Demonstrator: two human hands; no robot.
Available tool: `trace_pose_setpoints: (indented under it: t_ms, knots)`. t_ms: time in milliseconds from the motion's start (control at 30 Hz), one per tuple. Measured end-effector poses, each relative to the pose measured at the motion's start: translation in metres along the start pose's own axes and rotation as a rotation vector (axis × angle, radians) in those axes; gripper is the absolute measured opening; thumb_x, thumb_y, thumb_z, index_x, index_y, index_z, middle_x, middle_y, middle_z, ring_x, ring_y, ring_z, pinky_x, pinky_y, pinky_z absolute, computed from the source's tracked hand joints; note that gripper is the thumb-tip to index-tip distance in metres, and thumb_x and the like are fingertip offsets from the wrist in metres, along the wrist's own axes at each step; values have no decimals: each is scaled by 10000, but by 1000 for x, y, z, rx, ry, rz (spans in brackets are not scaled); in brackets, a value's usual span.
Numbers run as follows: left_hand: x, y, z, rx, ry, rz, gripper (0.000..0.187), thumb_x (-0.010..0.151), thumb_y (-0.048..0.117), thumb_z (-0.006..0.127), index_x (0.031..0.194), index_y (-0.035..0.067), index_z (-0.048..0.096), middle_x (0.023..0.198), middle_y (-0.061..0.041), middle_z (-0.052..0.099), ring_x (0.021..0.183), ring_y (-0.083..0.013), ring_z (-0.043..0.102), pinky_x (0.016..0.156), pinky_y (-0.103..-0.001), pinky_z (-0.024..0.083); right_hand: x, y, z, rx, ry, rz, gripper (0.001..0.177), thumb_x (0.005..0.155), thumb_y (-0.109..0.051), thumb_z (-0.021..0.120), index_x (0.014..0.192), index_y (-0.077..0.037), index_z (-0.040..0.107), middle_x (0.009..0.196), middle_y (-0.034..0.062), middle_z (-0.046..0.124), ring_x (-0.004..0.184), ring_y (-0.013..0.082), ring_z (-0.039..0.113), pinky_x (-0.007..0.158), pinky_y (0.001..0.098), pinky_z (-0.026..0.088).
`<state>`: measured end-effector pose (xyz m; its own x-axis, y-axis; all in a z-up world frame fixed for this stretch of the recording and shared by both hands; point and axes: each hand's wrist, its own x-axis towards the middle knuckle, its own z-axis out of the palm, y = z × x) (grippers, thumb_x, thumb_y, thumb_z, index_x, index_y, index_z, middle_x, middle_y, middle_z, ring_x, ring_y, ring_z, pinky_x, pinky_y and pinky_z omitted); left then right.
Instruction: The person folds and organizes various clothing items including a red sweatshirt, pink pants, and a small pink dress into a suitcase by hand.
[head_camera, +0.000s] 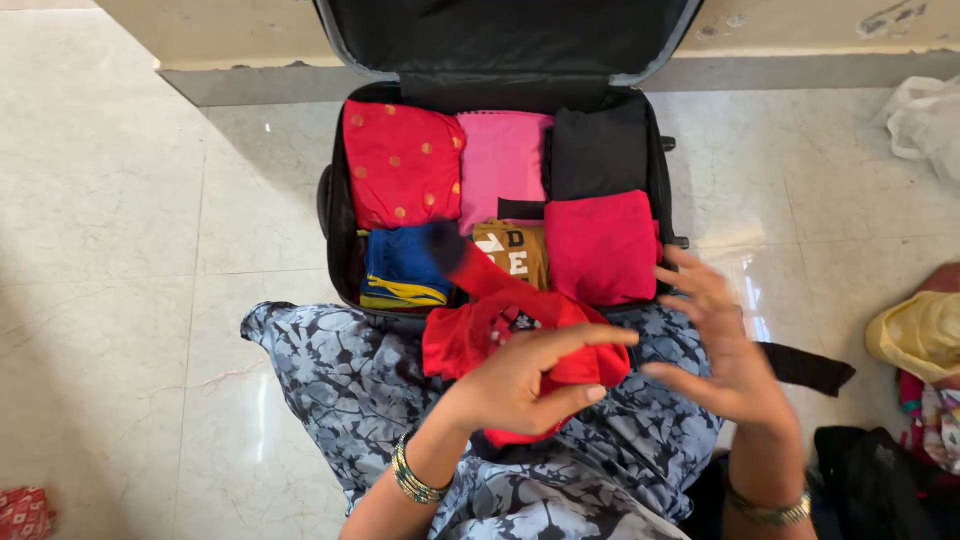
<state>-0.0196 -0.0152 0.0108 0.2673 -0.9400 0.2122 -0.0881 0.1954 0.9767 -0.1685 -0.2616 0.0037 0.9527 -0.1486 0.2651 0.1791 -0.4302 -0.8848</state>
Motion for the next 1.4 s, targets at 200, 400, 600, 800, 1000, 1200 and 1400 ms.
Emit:
trace_pose_setpoints:
  t_ms: [200, 400, 600, 800, 1000, 1200, 1400]
  knots:
    - [-23, -27, 40, 275, -77, -29, 422, 886, 112, 651, 1303, 181, 646, 1027, -124, 672, 898, -309, 673, 773, -398, 535, 28, 21, 40, -462, -208, -124, 535, 576, -100, 866, 1094, -94, 733, 1464, 156, 498, 1358, 395, 482, 1089, 492, 415]
    - [-56, -53, 51, 212, 14, -156, 487, 927, 170, 684, 1399, 127, 573, 1094, -195, 592, 1019, -412, 626, 894, -434, 507, -14, 27, 13, -526, 55, -42, 405, 663, 67, 649, 1025, -95, 731, 1258, 63, 700, 1227, 287, 656, 1051, 395, 517]
    - [-61, -69, 33, 151, 149, 58, 521, 916, -77, 419, 1386, 62, 595, 1334, -194, 679, 1288, -369, 659, 1119, -400, 492, -24, 15, 3, -693, 28, 323, 380, 831, 74, 603, 1167, -66, 712, 1203, 137, 692, 1062, 336, 659, 882, 394, 524]
    - [-21, -100, -9, 434, 510, -144, 281, 937, -8, 557, 1205, 13, 636, 977, -148, 657, 962, -345, 663, 857, -425, 528, -8, 9, 25, -600, 48, 425, 272, 942, 14, 587, 1173, -83, 692, 1115, 142, 695, 896, 363, 659, 746, 418, 528]
    - [-9, -120, -11, 980, 407, 25, 306, 802, 87, 639, 1099, 18, 612, 1032, -165, 613, 1039, -376, 583, 911, -460, 413, -25, 50, 32, -614, -202, 462, 506, 781, 113, 529, 1178, -153, 697, 1127, 119, 693, 967, 363, 677, 775, 428, 549]
    - [-36, -87, -22, 667, 303, -49, 198, 922, -11, 597, 1112, 40, 621, 1009, -135, 621, 991, -354, 599, 903, -440, 466, -54, 107, 48, -774, -278, 364, 618, 721, 72, 638, 1280, -186, 686, 1131, 178, 585, 1087, 386, 581, 896, 458, 500]
    - [-38, 5, -46, 780, 406, 106, 294, 872, -40, 616, 1137, 76, 672, 966, -102, 626, 856, -305, 637, 732, -393, 529, -47, 95, 38, -521, -59, 34, 297, 674, -41, 808, 964, -81, 756, 1167, 154, 588, 1128, 326, 576, 941, 403, 501]
